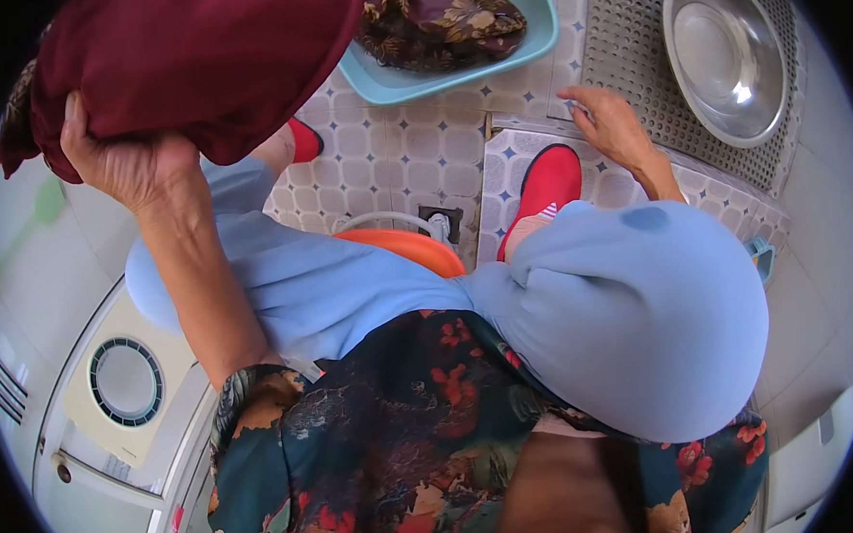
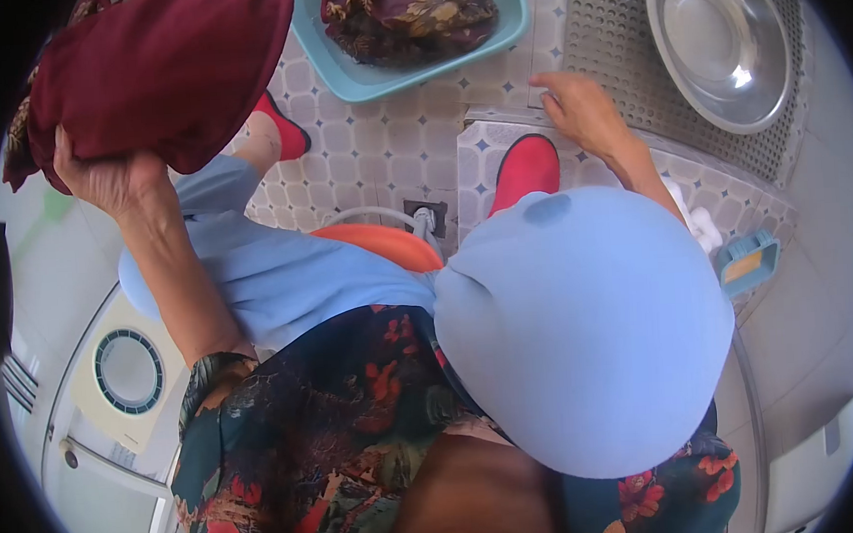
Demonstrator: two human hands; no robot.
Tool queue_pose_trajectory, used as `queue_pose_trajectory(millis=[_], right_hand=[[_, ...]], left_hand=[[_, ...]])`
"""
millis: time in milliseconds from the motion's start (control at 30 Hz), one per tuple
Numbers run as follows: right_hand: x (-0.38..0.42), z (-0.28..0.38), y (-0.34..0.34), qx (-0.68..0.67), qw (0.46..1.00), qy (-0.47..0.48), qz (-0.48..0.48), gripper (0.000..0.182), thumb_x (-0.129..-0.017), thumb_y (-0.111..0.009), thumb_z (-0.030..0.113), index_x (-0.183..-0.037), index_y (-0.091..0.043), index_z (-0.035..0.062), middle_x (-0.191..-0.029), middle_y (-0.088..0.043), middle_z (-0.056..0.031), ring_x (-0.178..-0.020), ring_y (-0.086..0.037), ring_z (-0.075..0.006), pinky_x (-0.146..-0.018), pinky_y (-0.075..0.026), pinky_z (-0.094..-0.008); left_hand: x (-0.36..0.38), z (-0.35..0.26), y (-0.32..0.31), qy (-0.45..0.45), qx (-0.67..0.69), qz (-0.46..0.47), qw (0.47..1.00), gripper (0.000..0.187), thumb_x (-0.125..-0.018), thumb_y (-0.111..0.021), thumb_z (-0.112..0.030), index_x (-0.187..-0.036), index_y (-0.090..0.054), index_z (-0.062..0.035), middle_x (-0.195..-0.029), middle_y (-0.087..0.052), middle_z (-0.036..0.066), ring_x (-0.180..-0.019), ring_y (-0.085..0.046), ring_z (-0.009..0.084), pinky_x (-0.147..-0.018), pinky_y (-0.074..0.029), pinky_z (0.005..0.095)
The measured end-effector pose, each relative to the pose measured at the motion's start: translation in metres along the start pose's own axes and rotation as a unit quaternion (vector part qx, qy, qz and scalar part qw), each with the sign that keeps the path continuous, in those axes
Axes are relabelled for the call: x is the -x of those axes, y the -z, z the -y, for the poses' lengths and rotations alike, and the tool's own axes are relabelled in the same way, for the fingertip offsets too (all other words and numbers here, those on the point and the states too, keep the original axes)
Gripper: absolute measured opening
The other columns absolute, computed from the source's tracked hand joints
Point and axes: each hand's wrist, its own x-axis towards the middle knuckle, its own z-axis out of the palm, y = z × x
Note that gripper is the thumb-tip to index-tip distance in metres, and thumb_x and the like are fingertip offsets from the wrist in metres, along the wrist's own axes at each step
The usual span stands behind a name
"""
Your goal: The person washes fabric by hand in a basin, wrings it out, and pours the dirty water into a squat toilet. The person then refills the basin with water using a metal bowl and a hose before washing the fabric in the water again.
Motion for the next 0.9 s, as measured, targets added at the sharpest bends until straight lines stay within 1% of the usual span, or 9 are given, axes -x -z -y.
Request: queue_pose_trajectory(millis=[233,300,433,500,600,633,733,833,900], right_hand=[[-0.022,0.008,-0.011,-0.012,0.999,-0.007,0.048,0.03,-0.087,-0.051,0.009,-0.113,-0.064,0.0034,-0.104,-0.066,-0.0207,-0.096,-0.062,-0.0396,-0.086,-0.049,-0.0452],[-0.03,0.004,-0.014,-0.013,0.999,0.024,0.024,0.029,-0.087,-0.054,0.009,-0.114,-0.063,0.0036,-0.105,-0.065,-0.0212,-0.094,-0.063,-0.037,-0.084,-0.049,-0.0419],[-0.044,0.007,-0.015,-0.004,0.998,0.05,0.039,0.029,-0.087,-0.054,0.008,-0.114,-0.063,0.0031,-0.104,-0.065,-0.0213,-0.094,-0.063,-0.0376,-0.084,-0.049,-0.0423],[-0.048,0.011,-0.014,0.012,0.997,0.063,0.051,0.028,-0.087,-0.053,0.007,-0.114,-0.063,0.0028,-0.104,-0.065,-0.0212,-0.095,-0.062,-0.0383,-0.084,-0.049,-0.043],[-0.052,0.011,-0.009,0.019,0.994,0.079,0.067,0.028,-0.087,-0.053,0.006,-0.113,-0.063,0.0027,-0.104,-0.065,-0.0207,-0.095,-0.062,-0.0386,-0.084,-0.049,-0.0436],[-0.052,0.008,-0.006,0.018,0.994,0.086,0.057,0.028,-0.087,-0.053,0.006,-0.113,-0.063,0.0027,-0.104,-0.065,-0.0207,-0.095,-0.062,-0.0386,-0.084,-0.049,-0.0436],[-0.054,0.003,0.004,0.021,0.993,0.1,0.056,0.028,-0.087,-0.053,0.005,-0.112,-0.063,0.0029,-0.104,-0.066,-0.02,-0.096,-0.062,-0.0385,-0.084,-0.049,-0.0439],[-0.051,-0.01,0.002,0.026,0.995,0.087,0.047,0.028,-0.085,-0.052,0.005,-0.11,-0.065,0.0018,-0.105,-0.066,-0.0205,-0.1,-0.062,-0.0362,-0.087,-0.049,-0.0438],[-0.046,-0.027,-0.018,0.027,0.994,0.098,0.033,0.027,-0.087,-0.053,0.004,-0.111,-0.064,0.0039,-0.103,-0.066,-0.0195,-0.095,-0.064,-0.0365,-0.084,-0.05,-0.0418]], left_hand=[[-0.003,0.003,0.008,-0.046,-0.029,-0.026,0.998,0.05,-0.077,-0.064,-0.025,-0.12,-0.057,-0.0017,-0.123,-0.06,0.015,-0.117,-0.054,0.0316,-0.105,-0.039,0.0465],[-0.001,0.001,0.01,-0.042,-0.026,-0.028,0.998,0.05,-0.077,-0.064,-0.024,-0.12,-0.057,-0.0016,-0.123,-0.06,0.015,-0.117,-0.054,0.0316,-0.106,-0.039,0.0466],[-0.003,-0.006,0.01,-0.052,-0.018,-0.045,0.997,0.049,-0.076,-0.064,-0.023,-0.119,-0.057,-0.0017,-0.122,-0.06,0.014,-0.116,-0.055,0.0315,-0.105,-0.039,0.0463],[-0.008,-0.012,0.007,-0.063,0.01,-0.046,0.997,0.048,-0.075,-0.064,-0.022,-0.118,-0.058,-0.0027,-0.121,-0.061,0.013,-0.114,-0.055,0.0311,-0.104,-0.04,0.0458],[-0.02,-0.03,-0.003,-0.09,-0.01,-0.009,0.996,0.045,-0.075,-0.065,-0.022,-0.116,-0.059,-0.0043,-0.119,-0.062,0.012,-0.112,-0.056,0.0303,-0.102,-0.041,0.0458],[-0.025,-0.037,-0.008,-0.1,-0.01,-0.004,0.995,0.045,-0.075,-0.065,-0.022,-0.116,-0.059,-0.0043,-0.119,-0.062,0.012,-0.112,-0.056,0.0303,-0.102,-0.041,0.0458],[-0.035,-0.061,-0.022,-0.131,-0.034,-0.007,0.991,0.043,-0.076,-0.064,-0.022,-0.115,-0.059,-0.0055,-0.117,-0.062,0.011,-0.111,-0.056,0.0296,-0.102,-0.041,0.0461],[-0.036,-0.089,-0.031,-0.159,-0.056,-0.012,0.986,0.032,-0.077,-0.062,-0.021,-0.106,-0.062,-0.0066,-0.11,-0.065,0.009,-0.105,-0.059,0.0277,-0.099,-0.044,0.0436],[-0.036,-0.103,-0.028,-0.164,-0.078,-0.022,0.983,0.026,-0.078,-0.061,-0.021,-0.1,-0.065,-0.0073,-0.106,-0.066,0.007,-0.101,-0.061,0.0264,-0.098,-0.045,0.042]])
